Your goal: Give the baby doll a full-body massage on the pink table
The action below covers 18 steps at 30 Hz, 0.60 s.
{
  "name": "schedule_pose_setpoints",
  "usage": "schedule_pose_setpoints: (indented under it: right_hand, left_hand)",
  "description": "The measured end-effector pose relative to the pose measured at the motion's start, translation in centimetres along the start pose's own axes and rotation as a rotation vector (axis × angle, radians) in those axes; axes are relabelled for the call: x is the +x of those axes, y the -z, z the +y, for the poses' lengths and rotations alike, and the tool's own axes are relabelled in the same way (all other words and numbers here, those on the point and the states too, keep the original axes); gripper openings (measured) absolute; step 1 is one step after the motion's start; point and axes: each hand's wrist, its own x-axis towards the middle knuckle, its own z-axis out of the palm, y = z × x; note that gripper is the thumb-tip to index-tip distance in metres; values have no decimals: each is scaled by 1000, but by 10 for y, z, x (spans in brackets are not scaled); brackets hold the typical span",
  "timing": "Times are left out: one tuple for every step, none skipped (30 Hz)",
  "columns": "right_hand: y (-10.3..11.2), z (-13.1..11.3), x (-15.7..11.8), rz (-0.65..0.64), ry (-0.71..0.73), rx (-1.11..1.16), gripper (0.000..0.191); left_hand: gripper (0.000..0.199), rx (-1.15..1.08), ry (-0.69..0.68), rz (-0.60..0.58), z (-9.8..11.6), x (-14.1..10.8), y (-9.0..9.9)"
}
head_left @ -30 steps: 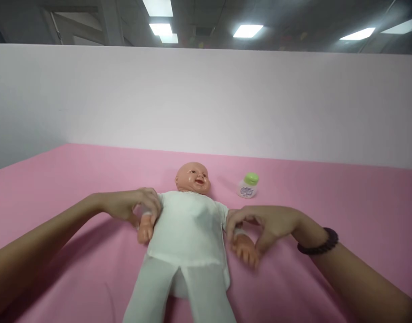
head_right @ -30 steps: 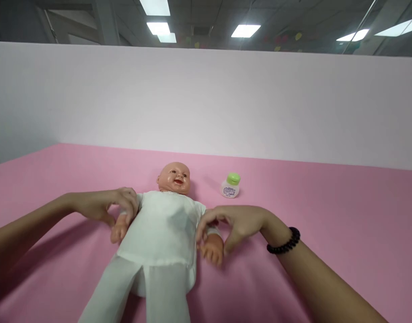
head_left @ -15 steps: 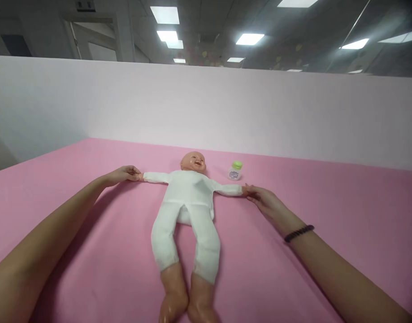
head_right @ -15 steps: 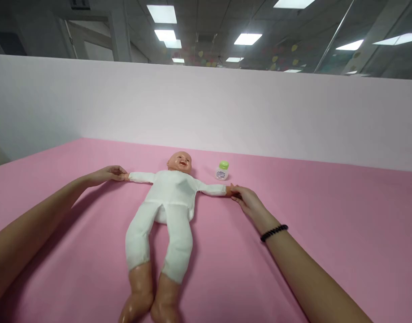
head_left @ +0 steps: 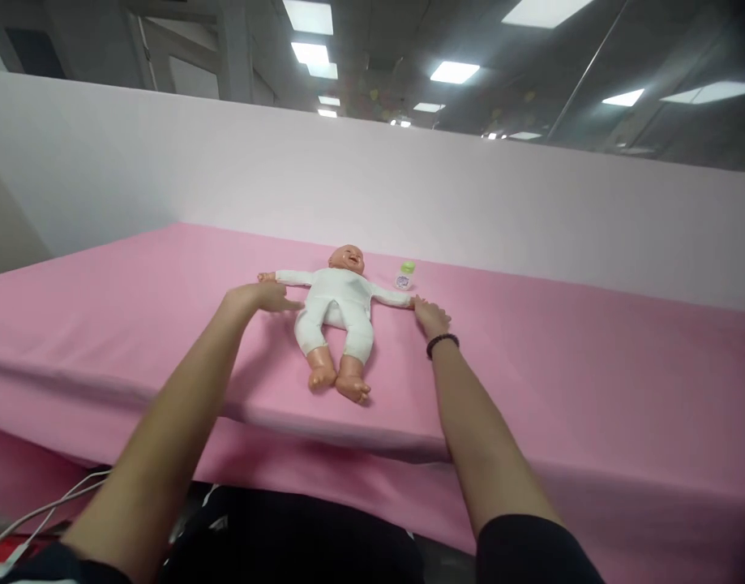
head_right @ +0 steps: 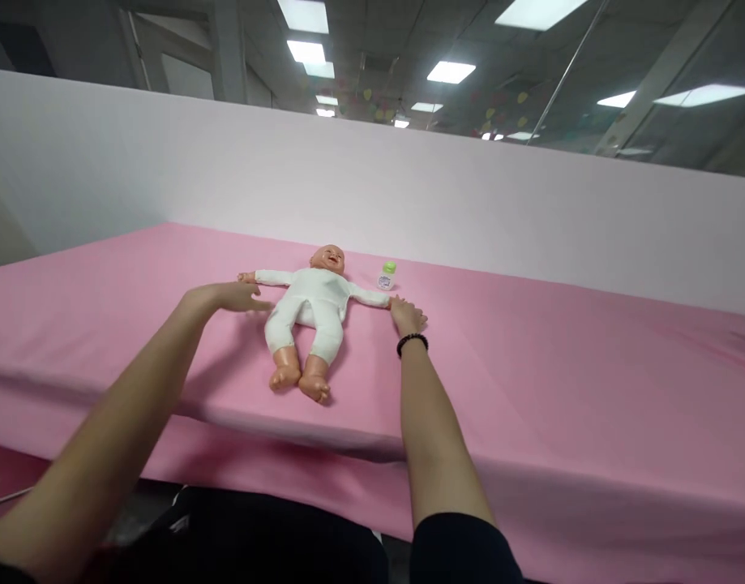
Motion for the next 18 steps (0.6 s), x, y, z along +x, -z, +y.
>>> schedule_pose_setpoints:
  right_hand:
    - [-1, -1, -5, 17, 1, -21, 43]
    - [-1, -2, -9, 27, 9, -33, 44]
    - [-2, -3, -12, 37, 11, -36, 43]
    - [-2, -4, -13, 43, 17, -30, 43]
    - [-2, -4, -12, 48, 22, -18, 42]
    - [-3, -4, -11, 53, 24, 0, 42]
    - [-3, -4, -9, 55, 27, 21, 42]
    - [-4, -2, -6, 55, 27, 47, 42]
    - [-4, -1, -3, 53, 26, 75, 43]
    - [-5, 2, 0, 50, 25, 109, 42]
    - [-6, 4, 4, 47, 25, 148, 42]
    - [-7, 7, 7, 43, 30, 194, 42]
    - [-8, 10, 9, 40, 41, 246, 41]
    - [-9, 12, 12, 39, 58, 303, 40]
    - [-11, 13, 14, 41, 82, 361, 39]
    - [-13, 13, 16, 48, 110, 417, 39]
    - [-15, 12, 17, 60, 139, 469, 38]
    - [-16, 10, 17, 78, 168, 514, 37]
  left_hand:
    - [55, 42, 11, -13, 13, -26, -7]
    - [56, 78, 10, -21, 25, -53, -19]
    - [58, 122, -13, -28, 34, -78, -33]
    - [62, 215, -66, -19, 40, -100, -50]
    - [66, 300, -113, 28, 43, -118, -68]
    - [68, 378, -133, 104, 45, -131, -85]
    - [70, 457, -110, 137, 45, -141, -100]
    - [71, 515, -76, 168, 45, -146, -112]
    - [69, 547, -57, 188, 45, -149, -120]
    - [65, 564, -42, 180, 45, -150, -123]
    - [59, 564, -40, 161, 46, -150, -123]
    - [52, 555, -45, 128, 46, -150, -121]
    - [46, 543, -50, 92, 46, -151, -116]
    - [40, 529, -52, 62, 46, -151, -110]
    - [36, 510, -41, 41, 44, -153, -104]
    - [33, 480, -20, 30, 41, -156, -98]
    - [30, 439, 6, 31, 37, -158, -92]
    - [28, 384, 24, 48, 33, -161, -85]
